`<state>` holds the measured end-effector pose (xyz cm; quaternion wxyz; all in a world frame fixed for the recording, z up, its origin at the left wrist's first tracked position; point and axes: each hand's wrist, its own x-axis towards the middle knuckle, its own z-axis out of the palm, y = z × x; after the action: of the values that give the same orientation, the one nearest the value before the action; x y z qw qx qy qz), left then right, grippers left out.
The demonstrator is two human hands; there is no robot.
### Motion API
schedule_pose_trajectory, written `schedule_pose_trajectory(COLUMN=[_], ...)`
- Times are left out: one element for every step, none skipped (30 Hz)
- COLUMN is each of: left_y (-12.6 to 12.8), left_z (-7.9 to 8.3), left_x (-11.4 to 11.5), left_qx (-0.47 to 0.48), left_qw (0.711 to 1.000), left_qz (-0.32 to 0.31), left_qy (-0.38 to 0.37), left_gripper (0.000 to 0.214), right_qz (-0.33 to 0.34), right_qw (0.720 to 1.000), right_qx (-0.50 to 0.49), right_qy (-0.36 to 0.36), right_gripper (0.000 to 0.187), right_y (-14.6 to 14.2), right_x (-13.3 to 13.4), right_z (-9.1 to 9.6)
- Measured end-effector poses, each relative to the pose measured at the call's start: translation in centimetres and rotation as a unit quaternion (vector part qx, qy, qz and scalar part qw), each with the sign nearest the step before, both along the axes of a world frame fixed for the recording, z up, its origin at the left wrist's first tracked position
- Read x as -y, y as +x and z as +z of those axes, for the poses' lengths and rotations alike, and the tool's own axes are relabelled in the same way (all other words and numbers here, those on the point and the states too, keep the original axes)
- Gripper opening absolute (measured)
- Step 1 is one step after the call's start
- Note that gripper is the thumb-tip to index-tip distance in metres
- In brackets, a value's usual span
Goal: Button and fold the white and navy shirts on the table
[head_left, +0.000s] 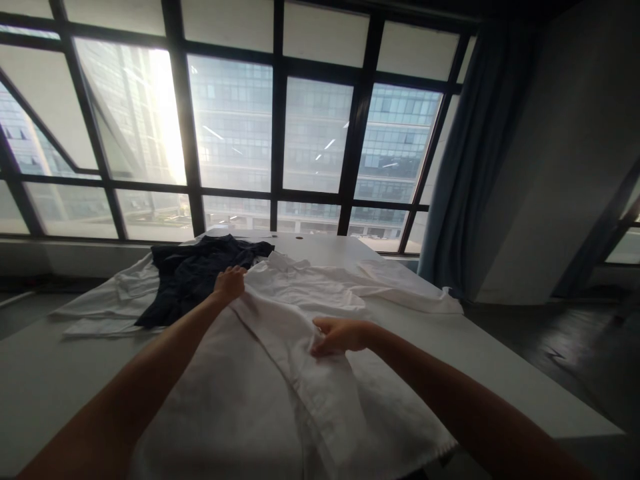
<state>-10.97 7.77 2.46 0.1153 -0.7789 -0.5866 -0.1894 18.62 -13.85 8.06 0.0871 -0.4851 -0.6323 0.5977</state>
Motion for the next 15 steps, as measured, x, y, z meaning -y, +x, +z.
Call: schedule_pose_trajectory(left_y=[0.9,1.9,2.8,3.7,4.4,5.0,5.3,5.6,5.6,5.6,5.5,5.4,5.3,5.2,5.2], left_z=[0.1,0.2,0.3,0.4,0.4,0.5,0.7,0.9,1.1,1.5,1.9,2.3,2.7,3.0,3.2], left_x=[-0.1,-0.4,-0.7,-1.1,-1.6,-2.2,-2.7,-3.3,-3.8,-4.3,-4.7,-5.1,-5.4,-5.6,-5.8], left_qx=[-0.038,-0.069,-0.096,-0.121,-0.147,-0.171,-0.192,-0.210,-0.223,-0.232,-0.236,-0.232,-0.222,-0.207,-0.189], left_qw=[0.997,0.991,0.982,0.972,0.962,0.954,0.948,0.943,0.939,0.937,0.936,0.939,0.946,0.953,0.961], left_qz=[-0.058,-0.114,-0.164,-0.203,-0.229,-0.245,-0.253,-0.256,-0.257,-0.258,-0.257,-0.251,-0.238,-0.221,-0.202], left_qy=[0.018,0.019,0.010,-0.002,-0.014,-0.026,-0.035,-0.042,-0.046,-0.048,-0.044,-0.031,-0.011,0.012,0.031], left_gripper=[0.041,0.042,0.043,0.044,0.046,0.047,0.046,0.042,0.037,0.032,0.026,0.021,0.018,0.018,0.019], right_qz=[-0.007,-0.009,-0.006,-0.002,0.001,0.004,0.008,0.011,0.015,0.017,0.017,0.013,0.005,-0.005,-0.015], right_qw=[1.000,1.000,0.999,0.999,0.998,0.997,0.996,0.995,0.994,0.993,0.992,0.992,0.991,0.991,0.991], right_qx=[-0.003,0.002,0.013,0.028,0.045,0.062,0.077,0.089,0.098,0.107,0.114,0.122,0.129,0.134,0.133], right_qy=[0.015,0.028,0.035,0.037,0.036,0.035,0.035,0.036,0.038,0.041,0.042,0.039,0.032,0.022,0.009], right_gripper=[0.047,0.044,0.043,0.041,0.040,0.039,0.038,0.037,0.035,0.033,0.031,0.029,0.028,0.027,0.027], right_y=[-0.1,-0.1,-0.2,-0.2,-0.2,-0.2,-0.2,-0.1,0.1,0.3,0.5,0.8,1.1,1.4,1.7], right_x=[-0.1,-0.2,-0.3,-0.4,-0.5,-0.5,-0.5,-0.5,-0.4,-0.3,-0.2,-0.1,0.1,0.4,0.7], right_z=[0.3,0.7,1.0,1.3,1.4,1.3,1.2,0.9,0.5,0.1,-0.3,-0.7,-1.0,-1.2,-1.3])
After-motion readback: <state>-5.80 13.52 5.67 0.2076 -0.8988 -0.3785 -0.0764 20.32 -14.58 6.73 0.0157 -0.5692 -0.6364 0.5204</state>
